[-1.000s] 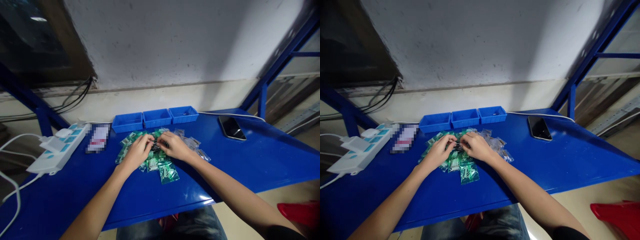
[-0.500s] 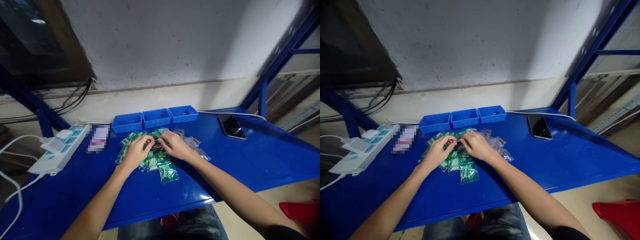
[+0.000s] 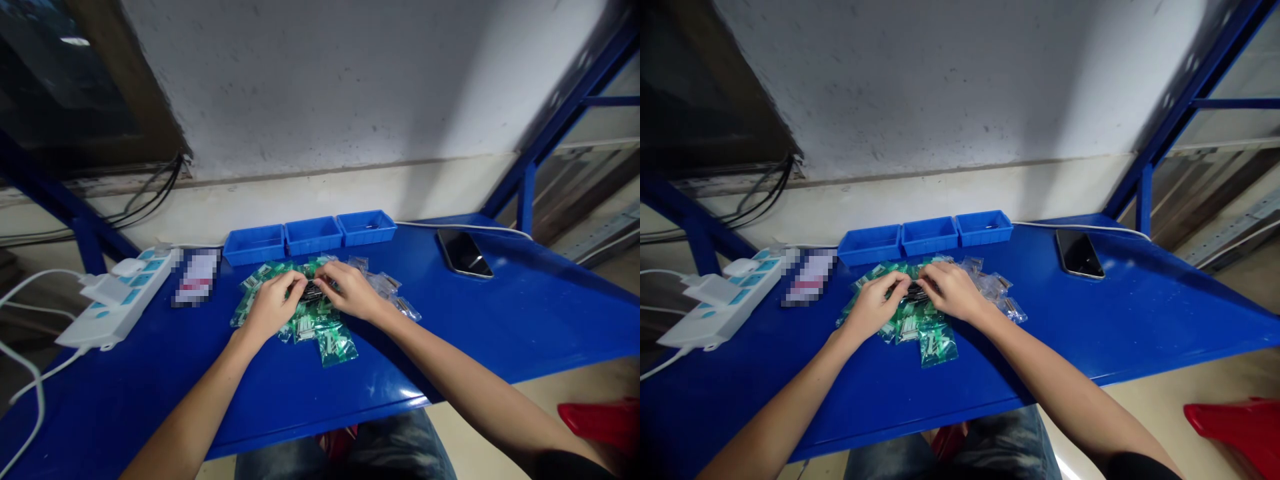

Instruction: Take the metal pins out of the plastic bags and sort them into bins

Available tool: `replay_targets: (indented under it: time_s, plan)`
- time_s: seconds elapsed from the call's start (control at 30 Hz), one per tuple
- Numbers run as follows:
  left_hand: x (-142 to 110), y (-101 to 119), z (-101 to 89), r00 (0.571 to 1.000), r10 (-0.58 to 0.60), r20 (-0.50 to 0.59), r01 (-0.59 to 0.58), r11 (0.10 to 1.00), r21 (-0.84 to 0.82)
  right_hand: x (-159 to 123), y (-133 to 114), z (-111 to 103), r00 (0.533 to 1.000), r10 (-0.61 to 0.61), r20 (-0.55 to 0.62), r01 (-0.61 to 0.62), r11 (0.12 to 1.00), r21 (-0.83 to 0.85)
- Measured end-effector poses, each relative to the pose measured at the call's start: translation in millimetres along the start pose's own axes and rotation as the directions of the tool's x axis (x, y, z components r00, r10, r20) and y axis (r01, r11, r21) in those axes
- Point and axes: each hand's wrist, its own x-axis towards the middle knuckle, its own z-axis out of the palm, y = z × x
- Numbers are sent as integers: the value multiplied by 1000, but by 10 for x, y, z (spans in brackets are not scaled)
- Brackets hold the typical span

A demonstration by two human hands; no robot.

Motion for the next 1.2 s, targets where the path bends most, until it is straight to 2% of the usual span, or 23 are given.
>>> replay_targets:
  time_s: [0.2,0.57,0.77,1.2]
  plan:
    - [-6,11,4,998,-32,-60,32,999,-7,2,-18,-7,999,4,-34,-4,1000,-7]
    - [-11,-33,24,996,-21,-89,23,1000,20,-9,4,21,998,-11,-57,14,999,46]
    - [-24,11,34,994,-45,-97,40,998,-55,-9,12,28,996,-5,-89,8,999,36]
    - [-26,12,52,987,-25,-156,18,999,-48,-15,-12,29,995,9,-103,-1,997,77]
